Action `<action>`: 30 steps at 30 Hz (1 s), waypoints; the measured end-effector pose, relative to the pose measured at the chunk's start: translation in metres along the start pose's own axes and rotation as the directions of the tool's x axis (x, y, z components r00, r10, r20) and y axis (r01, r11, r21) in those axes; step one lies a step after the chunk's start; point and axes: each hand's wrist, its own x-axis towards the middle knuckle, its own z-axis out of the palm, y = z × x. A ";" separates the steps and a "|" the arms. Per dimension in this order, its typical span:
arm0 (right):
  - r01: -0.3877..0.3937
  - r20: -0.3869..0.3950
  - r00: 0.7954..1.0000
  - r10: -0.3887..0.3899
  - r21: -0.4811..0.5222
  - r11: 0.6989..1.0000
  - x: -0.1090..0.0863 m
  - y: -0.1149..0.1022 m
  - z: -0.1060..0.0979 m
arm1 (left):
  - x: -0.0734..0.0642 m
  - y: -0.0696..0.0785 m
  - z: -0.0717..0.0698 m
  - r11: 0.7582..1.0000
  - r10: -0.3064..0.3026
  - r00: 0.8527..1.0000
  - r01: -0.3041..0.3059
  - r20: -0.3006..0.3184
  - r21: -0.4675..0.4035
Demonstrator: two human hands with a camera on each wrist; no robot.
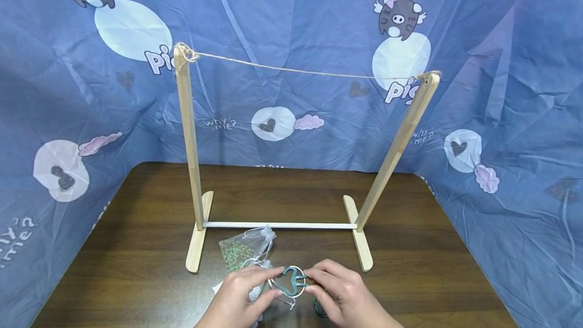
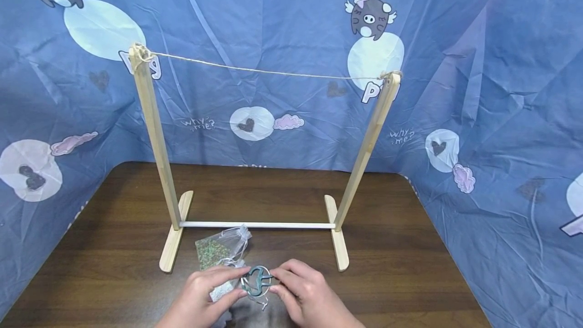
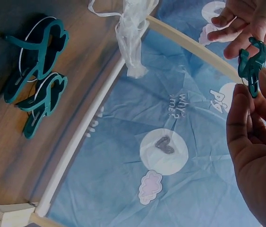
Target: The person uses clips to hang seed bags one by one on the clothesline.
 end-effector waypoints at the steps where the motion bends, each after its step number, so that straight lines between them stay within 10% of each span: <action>1: -0.002 -0.001 1.000 0.002 0.001 1.000 0.000 0.000 0.000 | 0.001 0.000 0.000 1.000 -0.003 1.000 0.003 0.013 0.014; 5: -0.036 0.005 0.999 0.036 -0.016 0.999 -0.001 0.000 -0.002 | 0.007 -0.002 -0.007 0.997 -0.024 0.998 0.019 0.058 0.080; 9: -0.064 -0.001 0.998 0.064 -0.039 0.997 -0.002 0.001 -0.005 | 0.019 -0.010 -0.015 0.976 -0.176 0.983 0.167 0.059 0.142; 18: -0.070 -0.003 0.998 0.070 -0.075 0.995 -0.002 0.002 -0.008 | 0.035 -0.053 -0.020 0.876 -0.450 0.886 0.413 0.114 0.250; 30: -0.091 0.005 0.996 0.092 -0.094 0.991 -0.002 0.001 -0.016 | 0.041 -0.090 -0.003 0.811 -0.553 0.800 0.454 0.231 0.368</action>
